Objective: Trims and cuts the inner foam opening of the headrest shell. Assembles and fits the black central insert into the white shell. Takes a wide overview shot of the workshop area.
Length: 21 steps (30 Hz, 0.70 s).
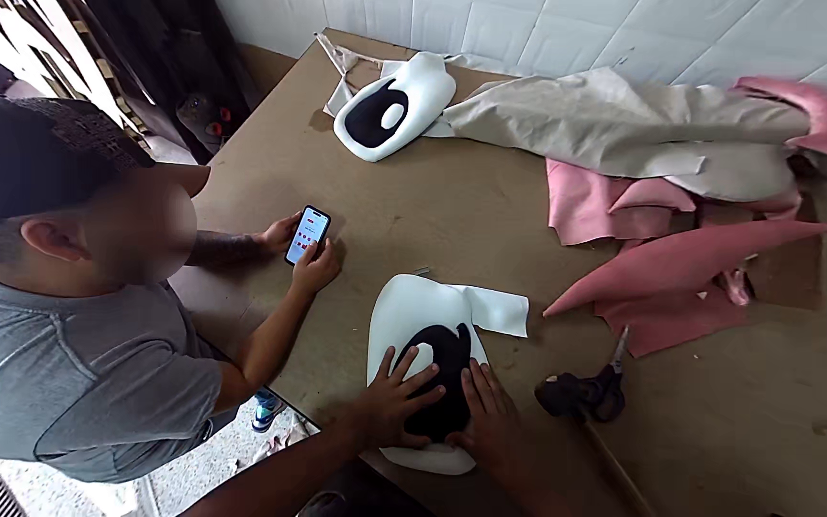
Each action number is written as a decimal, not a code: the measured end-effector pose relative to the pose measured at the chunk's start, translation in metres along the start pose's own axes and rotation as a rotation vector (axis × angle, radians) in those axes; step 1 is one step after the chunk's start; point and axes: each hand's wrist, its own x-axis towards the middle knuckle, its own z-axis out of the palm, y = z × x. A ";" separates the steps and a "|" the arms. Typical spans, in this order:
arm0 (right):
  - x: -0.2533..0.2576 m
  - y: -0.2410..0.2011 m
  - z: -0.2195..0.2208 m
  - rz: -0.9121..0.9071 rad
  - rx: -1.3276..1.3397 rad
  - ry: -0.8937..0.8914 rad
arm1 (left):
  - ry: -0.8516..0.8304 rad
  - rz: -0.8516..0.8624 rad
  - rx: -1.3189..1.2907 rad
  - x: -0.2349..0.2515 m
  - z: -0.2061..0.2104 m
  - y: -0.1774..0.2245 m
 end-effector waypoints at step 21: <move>-0.008 -0.008 -0.038 0.215 0.418 0.015 | 0.178 -0.180 -0.313 -0.005 -0.003 0.015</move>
